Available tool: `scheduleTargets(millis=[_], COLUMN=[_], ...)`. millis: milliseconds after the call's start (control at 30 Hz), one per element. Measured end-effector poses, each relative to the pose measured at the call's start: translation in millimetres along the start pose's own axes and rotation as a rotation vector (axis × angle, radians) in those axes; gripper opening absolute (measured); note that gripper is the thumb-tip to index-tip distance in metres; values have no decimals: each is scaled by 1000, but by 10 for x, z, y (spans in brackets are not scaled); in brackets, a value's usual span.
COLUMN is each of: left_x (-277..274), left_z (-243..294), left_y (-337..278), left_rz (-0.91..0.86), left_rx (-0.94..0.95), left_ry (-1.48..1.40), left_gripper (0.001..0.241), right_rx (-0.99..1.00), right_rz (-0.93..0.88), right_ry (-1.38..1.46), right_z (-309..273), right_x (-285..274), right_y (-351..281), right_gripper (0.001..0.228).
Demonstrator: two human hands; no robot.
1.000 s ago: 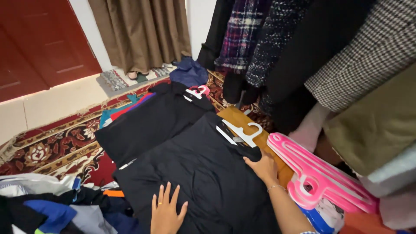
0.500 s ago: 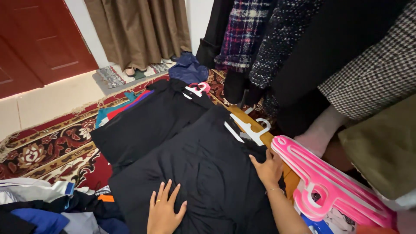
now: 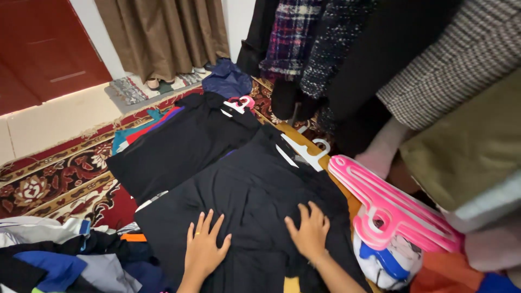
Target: The person hangs several shirts on hangers. They place a black shirt, a blue shirt, and an orange shirt onto hangers and arrange them on a wooden table.
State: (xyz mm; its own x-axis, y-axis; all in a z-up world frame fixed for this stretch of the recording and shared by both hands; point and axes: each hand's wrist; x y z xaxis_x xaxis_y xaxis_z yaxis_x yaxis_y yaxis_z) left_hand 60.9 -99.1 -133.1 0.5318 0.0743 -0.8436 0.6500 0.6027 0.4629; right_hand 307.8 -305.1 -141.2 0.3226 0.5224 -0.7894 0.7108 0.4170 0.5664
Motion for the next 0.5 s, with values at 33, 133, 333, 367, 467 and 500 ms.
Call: scheduleTargets(millis=[33, 133, 333, 367, 467, 500], left_x=[28, 54, -44, -113, -343, -429], left_z=[-2, -86, -562, -661, -879, -944], left_y=[-3, 13, -50, -79, -190, -217], left_rz=[-2, -15, -70, -44, -88, -155], left_rx=[3, 31, 282, 317, 320, 293], left_ry=[-2, 15, 114, 113, 94, 77], left_gripper=[65, 73, 94, 94, 90, 87], right_rx=[3, -24, 7, 10, 36, 62], right_rz=[0, -323, -553, -599, -712, -775], right_ry=[-3, -56, -52, -43, -46, -57], right_z=[-13, -38, 284, 298, 200, 137], right_x=[-161, -526, -734, -781, -1015, -1102], right_y=[-86, -226, -91, -67, 11, 48], right_gripper=[62, 80, 81, 83, 88, 92])
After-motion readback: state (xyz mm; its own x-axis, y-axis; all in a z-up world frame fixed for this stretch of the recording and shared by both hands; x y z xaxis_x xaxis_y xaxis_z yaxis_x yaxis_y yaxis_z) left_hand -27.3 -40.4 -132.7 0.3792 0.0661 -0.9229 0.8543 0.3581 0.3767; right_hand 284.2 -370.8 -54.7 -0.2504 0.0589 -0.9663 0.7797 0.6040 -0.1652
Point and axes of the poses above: each hand's wrist, its own y-axis towards the middle knuckle, its own x-axis out of the palm, z = x × y, and after that the axes turned 13 degrees about z, right-handed
